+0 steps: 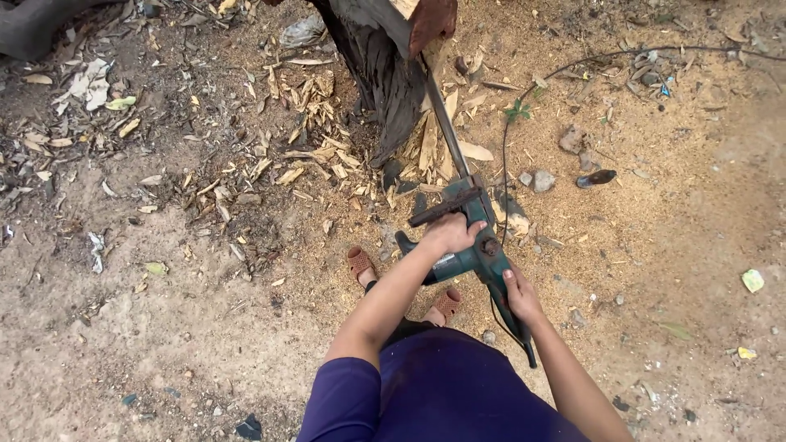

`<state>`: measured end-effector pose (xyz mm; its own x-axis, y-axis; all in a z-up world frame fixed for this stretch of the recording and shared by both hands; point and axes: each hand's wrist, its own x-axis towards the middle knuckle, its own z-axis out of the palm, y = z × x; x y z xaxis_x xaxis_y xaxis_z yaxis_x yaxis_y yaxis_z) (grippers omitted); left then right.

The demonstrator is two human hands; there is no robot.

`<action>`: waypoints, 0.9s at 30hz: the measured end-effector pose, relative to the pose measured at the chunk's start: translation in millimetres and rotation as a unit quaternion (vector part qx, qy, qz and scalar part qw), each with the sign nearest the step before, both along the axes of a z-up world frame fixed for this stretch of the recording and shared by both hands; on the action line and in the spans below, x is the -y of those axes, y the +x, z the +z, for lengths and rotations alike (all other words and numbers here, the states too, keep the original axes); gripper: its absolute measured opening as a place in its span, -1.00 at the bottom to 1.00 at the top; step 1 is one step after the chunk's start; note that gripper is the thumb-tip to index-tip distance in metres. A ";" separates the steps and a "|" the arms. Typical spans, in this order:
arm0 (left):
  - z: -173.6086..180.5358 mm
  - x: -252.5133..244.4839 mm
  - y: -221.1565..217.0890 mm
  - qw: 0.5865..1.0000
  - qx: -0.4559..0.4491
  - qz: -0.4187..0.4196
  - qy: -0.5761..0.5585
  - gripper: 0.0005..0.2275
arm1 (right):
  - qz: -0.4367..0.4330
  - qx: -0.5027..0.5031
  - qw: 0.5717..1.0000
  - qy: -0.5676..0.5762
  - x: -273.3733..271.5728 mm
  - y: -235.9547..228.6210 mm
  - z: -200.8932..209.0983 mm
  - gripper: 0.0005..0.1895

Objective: Cutting a large wooden log using an electric chainsaw.

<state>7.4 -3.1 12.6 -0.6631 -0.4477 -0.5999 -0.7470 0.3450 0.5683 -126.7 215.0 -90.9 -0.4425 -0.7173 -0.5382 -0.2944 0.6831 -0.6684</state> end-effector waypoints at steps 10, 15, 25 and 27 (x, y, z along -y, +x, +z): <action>4.5 34.2 -11.4 0.999 0.002 0.006 -0.035 -0.28 | 0.015 -0.012 0.999 -0.032 28.4 -20.6 6.1 -0.38; -7.8 42.1 -14.5 0.999 0.012 0.002 -0.040 -0.29 | 0.015 -0.010 0.999 -0.027 29.4 -26.3 -12.7 -0.40; -20.3 38.6 -15.7 0.999 0.009 0.008 -0.037 -0.30 | -0.006 0.006 1.000 -0.030 20.7 -25.9 -27.2 -0.38; -15.6 36.1 -13.8 0.999 0.019 0.003 -0.029 -0.30 | 0.007 -0.005 1.000 -0.003 17.7 -29.7 -36.5 -0.37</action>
